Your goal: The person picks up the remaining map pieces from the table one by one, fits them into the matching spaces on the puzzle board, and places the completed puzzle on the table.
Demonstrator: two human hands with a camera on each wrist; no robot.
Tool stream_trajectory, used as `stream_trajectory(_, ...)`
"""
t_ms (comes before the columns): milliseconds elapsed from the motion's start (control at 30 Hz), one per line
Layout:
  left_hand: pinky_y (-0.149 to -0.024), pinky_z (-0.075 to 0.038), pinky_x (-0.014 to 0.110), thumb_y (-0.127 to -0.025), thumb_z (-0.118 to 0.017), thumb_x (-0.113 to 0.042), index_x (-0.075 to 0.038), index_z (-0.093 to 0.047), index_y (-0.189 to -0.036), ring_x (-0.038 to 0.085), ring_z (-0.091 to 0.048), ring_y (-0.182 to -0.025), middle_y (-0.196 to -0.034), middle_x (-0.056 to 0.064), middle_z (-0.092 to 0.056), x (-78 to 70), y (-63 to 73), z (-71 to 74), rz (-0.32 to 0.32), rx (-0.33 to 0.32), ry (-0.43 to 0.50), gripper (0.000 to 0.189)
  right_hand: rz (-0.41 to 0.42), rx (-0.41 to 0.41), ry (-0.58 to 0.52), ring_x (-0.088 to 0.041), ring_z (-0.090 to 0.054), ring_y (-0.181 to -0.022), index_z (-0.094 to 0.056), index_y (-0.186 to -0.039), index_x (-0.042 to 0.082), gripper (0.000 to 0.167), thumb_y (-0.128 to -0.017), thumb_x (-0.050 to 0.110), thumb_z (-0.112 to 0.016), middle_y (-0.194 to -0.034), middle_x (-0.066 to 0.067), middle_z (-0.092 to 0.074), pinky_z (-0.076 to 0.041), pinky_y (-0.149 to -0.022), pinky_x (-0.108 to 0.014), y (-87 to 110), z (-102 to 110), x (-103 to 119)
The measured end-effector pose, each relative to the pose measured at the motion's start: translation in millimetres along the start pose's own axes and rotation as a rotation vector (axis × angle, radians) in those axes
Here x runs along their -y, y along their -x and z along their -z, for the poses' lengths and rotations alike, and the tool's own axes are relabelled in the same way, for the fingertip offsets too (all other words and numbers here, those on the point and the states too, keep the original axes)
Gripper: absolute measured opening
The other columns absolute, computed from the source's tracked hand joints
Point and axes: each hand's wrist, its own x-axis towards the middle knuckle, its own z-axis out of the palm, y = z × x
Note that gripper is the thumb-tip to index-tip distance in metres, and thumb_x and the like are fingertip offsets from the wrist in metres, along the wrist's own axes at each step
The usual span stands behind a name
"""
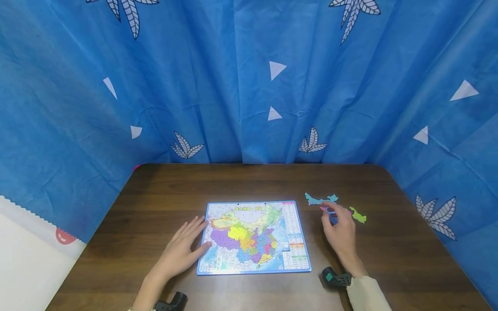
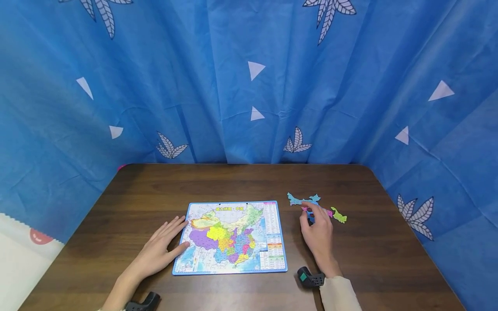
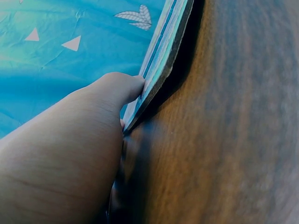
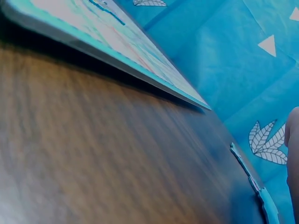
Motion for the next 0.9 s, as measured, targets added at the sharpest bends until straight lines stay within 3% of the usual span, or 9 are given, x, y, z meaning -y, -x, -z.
stream_trajectory(300,-0.125,-0.022,0.058,-0.098,-0.065,-0.050,-0.011,-0.052,-0.152,0.035,-0.035,-0.153,-0.162,0.011,-0.044,1.0,0.4,-0.3,-0.017,-0.003,-0.004,0.068,-0.100,0.034,0.030,-0.041,-0.064,-0.109,-0.069,-0.119,-0.002,0.031,-0.088,-0.005,-0.073,-0.117,-0.023,-0.072,-0.053,-0.094,-0.060,0.9,5.8,-5.7)
stream_trajectory(900,-0.125,-0.023,0.059,-0.097,-0.065,-0.053,-0.012,-0.051,-0.153,0.036,-0.034,-0.153,-0.162,0.011,-0.042,0.3,0.2,0.2,0.015,0.017,0.004,0.071,-0.194,0.079,0.074,-0.044,-0.060,-0.111,-0.066,-0.125,-0.003,0.034,-0.092,0.003,-0.071,-0.121,-0.026,-0.068,-0.051,-0.096,-0.065,-1.4,9.0,-7.7)
